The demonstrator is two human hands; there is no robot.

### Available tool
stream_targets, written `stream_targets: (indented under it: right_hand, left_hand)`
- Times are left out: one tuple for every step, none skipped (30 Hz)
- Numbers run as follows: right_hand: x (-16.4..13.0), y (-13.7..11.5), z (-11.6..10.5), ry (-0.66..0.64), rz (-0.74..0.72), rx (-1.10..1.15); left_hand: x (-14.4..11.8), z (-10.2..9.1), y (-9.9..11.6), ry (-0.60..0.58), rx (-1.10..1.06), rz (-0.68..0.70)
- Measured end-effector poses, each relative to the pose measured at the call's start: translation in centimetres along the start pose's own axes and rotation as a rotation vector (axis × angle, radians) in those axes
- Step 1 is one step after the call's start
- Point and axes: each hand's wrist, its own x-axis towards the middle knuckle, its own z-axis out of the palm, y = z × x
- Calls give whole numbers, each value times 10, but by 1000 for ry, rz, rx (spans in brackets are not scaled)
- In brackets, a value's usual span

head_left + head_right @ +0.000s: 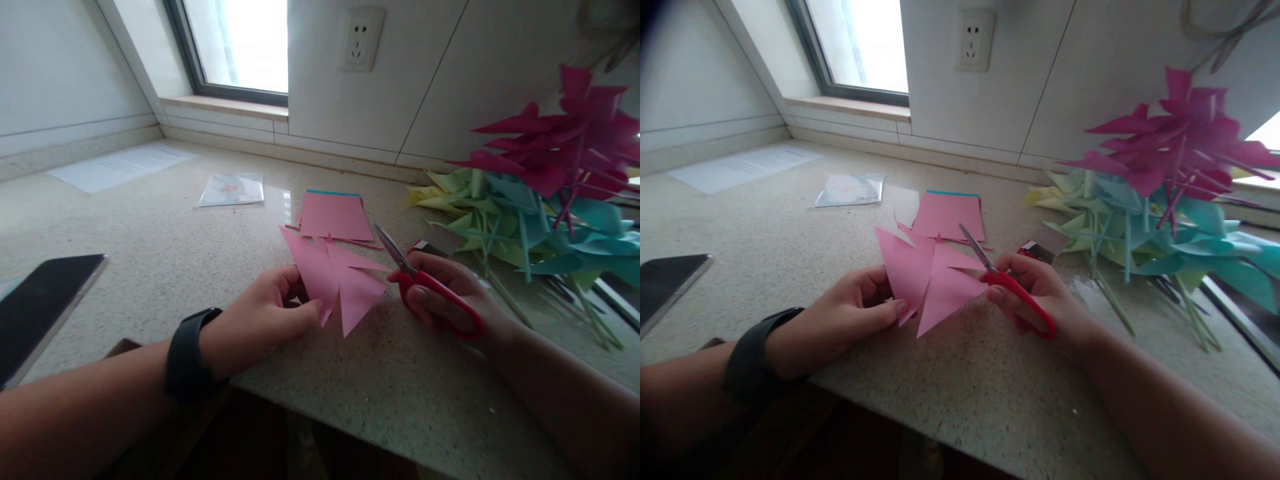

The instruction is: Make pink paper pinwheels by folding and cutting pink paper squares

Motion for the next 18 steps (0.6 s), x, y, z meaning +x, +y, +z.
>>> stream_targets:
  right_hand:
    - [0,0,0,10,-5,4]
    - [0,1,0,23,-7,10]
    - [1,1,1,38,-9,17]
    - [1,1,1,50,-11,20]
    - [1,1,1,62,-13,21]
    - [1,1,1,70,-15,17]
    - [2,1,1,76,-18,13]
    - [3,2,1,84,-21,9]
    - [3,2,1,89,-26,10]
    - [4,3,1,92,-37,16]
    - [4,4,1,91,-47,25]
    - [4,4,2,86,-55,36]
    - [5,5,2,79,-60,51]
    - [5,6,1,68,-57,63]
    - [5,7,1,60,-51,71]
    - [4,7,1,55,-43,74]
    - [4,7,1,51,-36,74]
    - [4,7,1,50,-30,73]
  left_hand:
    - [0,-2,1,1,-6,-27]
    - [0,-4,3,-6,-16,-65]
    - [1,-8,5,-31,-32,-117]
    - [1,-12,8,-60,-38,-179]
    - [0,-17,11,-84,-18,-235]
    - [0,-22,16,-106,30,-282]
    - [-1,-28,20,-111,91,-311]
    - [-1,-34,25,-127,156,-334]
    - [-2,-39,31,-146,220,-345]
    - [-3,-45,36,-152,279,-346]
    - [-3,-50,40,-155,338,-360]
    - [-3,-54,44,-152,402,-379]
    - [-3,-58,47,-159,458,-380]
    - [-3,-63,49,-178,517,-387]
    - [-2,-67,50,-191,577,-391]
    - [-2,-72,50,-204,631,-395]
    - [-3,-77,49,-189,691,-369]
    - [-4,-82,48,-162,763,-331]
